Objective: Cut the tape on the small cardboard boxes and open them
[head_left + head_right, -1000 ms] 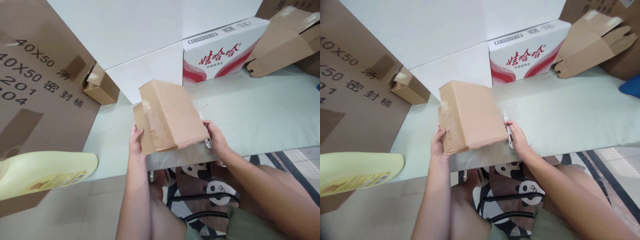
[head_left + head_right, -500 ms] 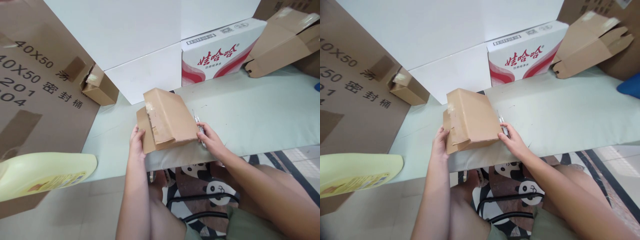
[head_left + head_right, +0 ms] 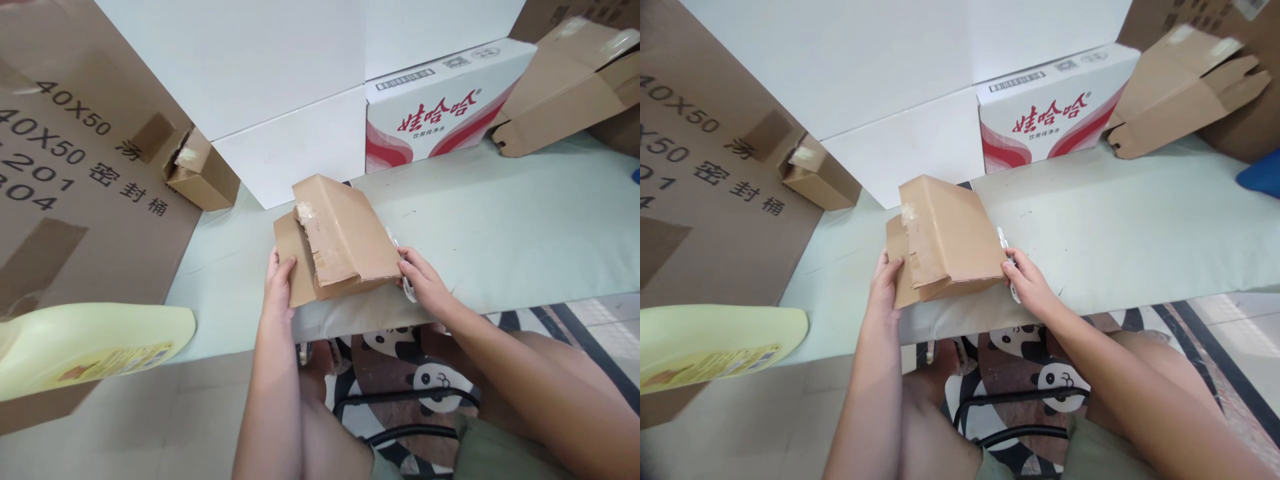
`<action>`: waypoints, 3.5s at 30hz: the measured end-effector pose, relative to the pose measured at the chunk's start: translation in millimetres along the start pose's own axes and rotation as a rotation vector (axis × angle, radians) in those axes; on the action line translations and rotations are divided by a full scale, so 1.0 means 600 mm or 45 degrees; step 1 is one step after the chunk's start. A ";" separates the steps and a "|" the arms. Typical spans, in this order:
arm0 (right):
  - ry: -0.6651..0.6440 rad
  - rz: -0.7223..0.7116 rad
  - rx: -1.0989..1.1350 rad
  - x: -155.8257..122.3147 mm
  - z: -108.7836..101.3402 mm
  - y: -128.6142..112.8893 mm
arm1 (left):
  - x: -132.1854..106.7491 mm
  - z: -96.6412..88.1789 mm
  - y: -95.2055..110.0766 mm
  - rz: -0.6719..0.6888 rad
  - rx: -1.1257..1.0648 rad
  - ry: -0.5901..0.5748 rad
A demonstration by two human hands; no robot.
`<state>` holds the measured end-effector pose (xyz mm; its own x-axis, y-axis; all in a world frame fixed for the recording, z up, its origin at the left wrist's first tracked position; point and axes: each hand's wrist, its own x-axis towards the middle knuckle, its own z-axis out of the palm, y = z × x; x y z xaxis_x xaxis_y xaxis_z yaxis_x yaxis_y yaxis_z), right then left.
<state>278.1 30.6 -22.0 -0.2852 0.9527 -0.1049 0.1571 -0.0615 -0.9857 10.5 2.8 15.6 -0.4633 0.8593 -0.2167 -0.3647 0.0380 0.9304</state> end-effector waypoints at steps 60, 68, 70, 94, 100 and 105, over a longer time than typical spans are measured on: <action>0.025 -0.070 -0.032 -0.001 0.003 -0.001 | 0.003 0.004 -0.002 -0.076 -0.101 0.061; 0.038 -0.107 -0.112 -0.002 0.002 -0.004 | 0.007 0.003 -0.008 -0.129 -0.160 0.166; 0.035 -0.101 -0.114 -0.003 0.002 -0.005 | 0.008 0.002 -0.010 -0.113 -0.146 0.168; -0.012 -0.029 -0.039 -0.005 0.001 -0.006 | 0.000 0.002 0.000 -0.051 0.093 0.154; 0.027 -0.005 0.046 -0.008 0.002 -0.018 | 0.001 0.004 -0.010 -0.027 0.064 0.107; 0.093 -0.046 0.063 -0.022 -0.014 -0.032 | 0.000 0.024 -0.027 -0.034 0.117 0.058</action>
<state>287.0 21.8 -0.8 -0.2196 0.9737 -0.0613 0.1005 -0.0399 -0.9941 28.0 9.3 4.7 -0.4917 0.8332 -0.2530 -0.3024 0.1091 0.9469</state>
